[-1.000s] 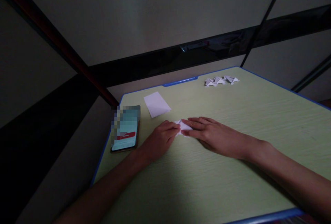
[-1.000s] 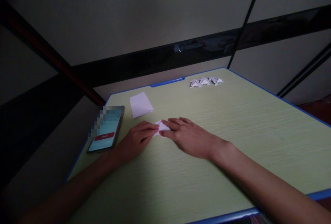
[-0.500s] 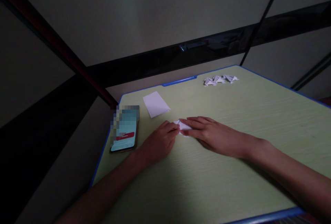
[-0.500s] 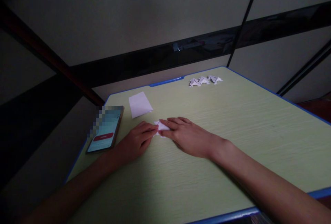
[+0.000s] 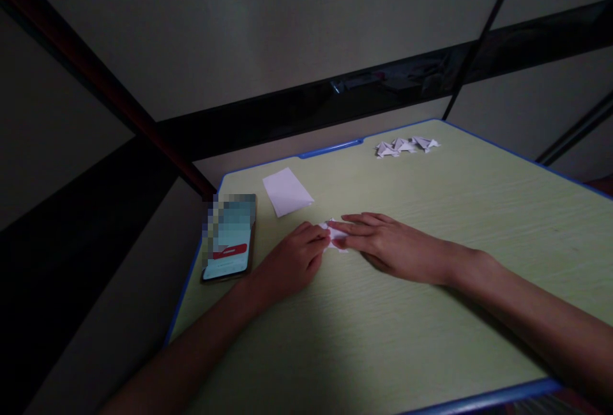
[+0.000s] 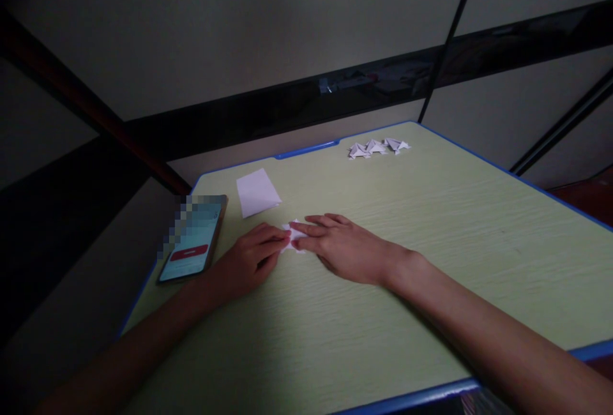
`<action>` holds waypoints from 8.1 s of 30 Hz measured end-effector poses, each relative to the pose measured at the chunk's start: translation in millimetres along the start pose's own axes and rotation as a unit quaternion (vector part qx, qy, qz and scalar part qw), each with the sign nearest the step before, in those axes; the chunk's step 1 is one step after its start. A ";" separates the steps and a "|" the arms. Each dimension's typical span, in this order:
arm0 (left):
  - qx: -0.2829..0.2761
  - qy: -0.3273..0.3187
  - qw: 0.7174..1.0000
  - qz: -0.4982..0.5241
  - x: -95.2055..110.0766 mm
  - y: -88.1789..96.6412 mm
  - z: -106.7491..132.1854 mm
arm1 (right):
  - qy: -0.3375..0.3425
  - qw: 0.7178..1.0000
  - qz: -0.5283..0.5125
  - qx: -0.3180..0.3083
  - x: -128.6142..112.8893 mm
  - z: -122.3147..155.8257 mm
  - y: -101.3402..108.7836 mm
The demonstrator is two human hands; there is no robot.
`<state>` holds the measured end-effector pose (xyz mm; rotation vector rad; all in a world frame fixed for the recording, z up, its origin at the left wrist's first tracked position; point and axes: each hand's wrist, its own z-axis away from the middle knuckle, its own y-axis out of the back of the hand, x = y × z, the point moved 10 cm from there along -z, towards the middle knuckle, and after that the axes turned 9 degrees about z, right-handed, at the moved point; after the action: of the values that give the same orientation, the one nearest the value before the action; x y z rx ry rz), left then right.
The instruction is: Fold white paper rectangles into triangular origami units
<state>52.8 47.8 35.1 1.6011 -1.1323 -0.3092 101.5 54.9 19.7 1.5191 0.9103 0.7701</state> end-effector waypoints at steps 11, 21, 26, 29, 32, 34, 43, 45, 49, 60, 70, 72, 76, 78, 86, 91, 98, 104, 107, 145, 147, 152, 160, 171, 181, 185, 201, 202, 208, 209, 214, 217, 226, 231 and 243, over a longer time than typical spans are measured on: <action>-0.003 0.010 1.000 -0.001 -2.3 0.3 0.4 | 0.003 1.000 -0.009 -0.012 3.7 -4.6 -5.2; -0.005 0.033 0.997 0.075 -12.7 1.2 3.7 | -0.013 0.999 -0.032 -0.027 5.6 -6.5 -3.2; -0.003 0.046 0.995 0.090 -17.9 2.6 4.5 | -0.017 0.999 -0.036 -0.028 7.3 -6.4 -5.0; -0.009 0.048 0.995 0.083 -19.1 3.5 3.7 | -0.021 0.999 -0.040 -0.028 7.5 -6.8 -4.7; -0.029 0.044 0.997 0.064 -19.2 1.8 2.8 | -0.021 0.999 -0.041 -0.028 6.7 -7.1 -4.2; -0.039 0.034 0.998 0.043 -17.7 1.3 2.1 | -0.017 0.999 -0.039 -0.026 6.0 -7.2 -3.9; -0.077 0.028 0.996 0.023 -10.8 4.1 0.4 | -0.021 0.999 -0.010 -0.024 8.1 -7.3 -3.9; -0.091 0.036 0.995 0.030 -10.1 4.3 1.8 | -0.022 0.999 -0.007 -0.029 8.3 -7.2 -4.2; -0.130 0.032 0.990 0.034 -8.4 3.1 7.1 | -0.023 0.999 -0.004 -0.035 8.0 -6.5 -3.5; -0.176 0.055 0.983 0.024 -19.4 -6.6 23.3 | -0.003 1.000 0.019 -0.005 4.6 -7.8 8.2; -0.208 0.064 0.976 0.001 -15.0 -24.2 23.1 | -0.055 0.998 0.005 0.039 18.9 -7.1 8.3; -0.213 0.074 0.974 -0.001 -18.1 -24.8 24.3 | -0.097 0.994 -0.008 0.055 23.6 -7.5 11.3; -0.217 0.081 0.973 -0.010 -20.1 -25.7 25.4 | -0.211 0.974 -0.043 0.074 37.9 -3.8 13.2; -0.212 0.078 0.974 -0.021 -17.3 -25.2 24.0 | -0.251 0.964 -0.047 0.070 42.5 -1.3 9.9; -0.200 0.074 0.976 -0.040 -6.2 -24.9 14.9 | -0.294 0.939 -0.155 0.091 51.5 -0.5 -2.5; -0.178 0.076 0.981 -0.020 -8.9 -24.2 12.2 | -0.303 0.913 -0.239 0.134 52.2 0.2 -0.5; -0.160 0.071 0.984 -0.028 -8.0 -21.0 10.2 | -0.309 0.909 -0.234 0.152 50.6 0.0 4.1; -0.161 0.082 0.982 -0.052 -11.3 -19.8 9.1 | -0.276 0.926 -0.212 0.149 46.5 -2.5 6.9; -0.159 0.078 0.981 -0.074 -12.0 -19.2 10.1 | -0.266 0.929 -0.208 0.154 45.2 -2.8 8.2; -0.144 0.093 0.984 -0.042 -19.4 -17.6 8.8 | -0.113 0.986 -0.081 0.093 16.4 -15.4 12.1; -0.149 0.091 0.984 -0.043 -19.9 -18.7 8.2 | -0.110 0.986 -0.082 0.095 15.9 -15.5 12.1; -0.154 0.096 0.983 -0.040 -22.7 -18.5 6.3 | -0.107 0.989 -0.062 0.085 14.6 -16.0 10.4; -0.140 0.095 0.985 -0.034 -21.6 -16.9 6.3 | -0.087 0.992 -0.033 0.083 12.1 -16.7 12.5; -0.151 0.076 0.984 -0.046 -20.3 -20.2 5.5 | -0.081 0.994 0.008 0.066 12.7 -12.4 9.2; -0.146 0.072 0.985 -0.055 -18.6 -19.4 4.7 | -0.045 0.987 0.139 0.066 0.8 -10.2 8.5; -0.144 0.070 0.986 -0.056 -18.5 -19.8 5.1 | 0.004 0.980 0.179 0.091 -10.3 -11.0 11.1; -0.149 0.069 0.985 -0.061 -18.4 -21.8 6.9 | 0.034 0.980 0.178 0.086 -17.7 -13.9 15.1; -0.149 0.069 0.984 -0.062 -18.6 -22.3 7.1 | 0.031 0.982 0.171 0.074 -16.9 -14.5 14.0; -0.159 0.066 0.983 -0.056 -18.0 -26.4 9.5 | 0.034 0.994 0.104 0.024 -15.7 -11.2 10.8; -0.164 0.065 0.983 -0.054 -17.2 -27.6 10.3 | 0.031 0.995 0.090 0.021 -14.8 -10.6 11.1; -0.203 0.064 0.976 -0.038 -12.8 -34.3 14.2 | 0.003 1.000 0.022 0.011 -6.8 -9.5 12.5; -0.216 0.067 0.974 -0.031 -11.2 -34.5 14.6 | -0.011 0.999 -0.028 0.016 -0.6 -7.0 13.8; -0.217 0.082 0.973 -0.018 -12.4 -31.7 13.3 | -0.034 0.998 -0.033 0.027 10.1 4.9 14.9; -0.207 0.083 0.975 -0.011 -12.8 -30.3 11.6 | -0.046 0.995 0.084 0.021 4.5 3.1 11.0; -0.197 0.091 0.976 0.004 -13.4 -29.8 10.0 | -0.058 0.990 0.130 0.008 9.3 -2.6 5.5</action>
<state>53.9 50.6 1.1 1.2459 -0.8720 -0.3509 104.5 63.9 25.3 1.7003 0.6405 0.8525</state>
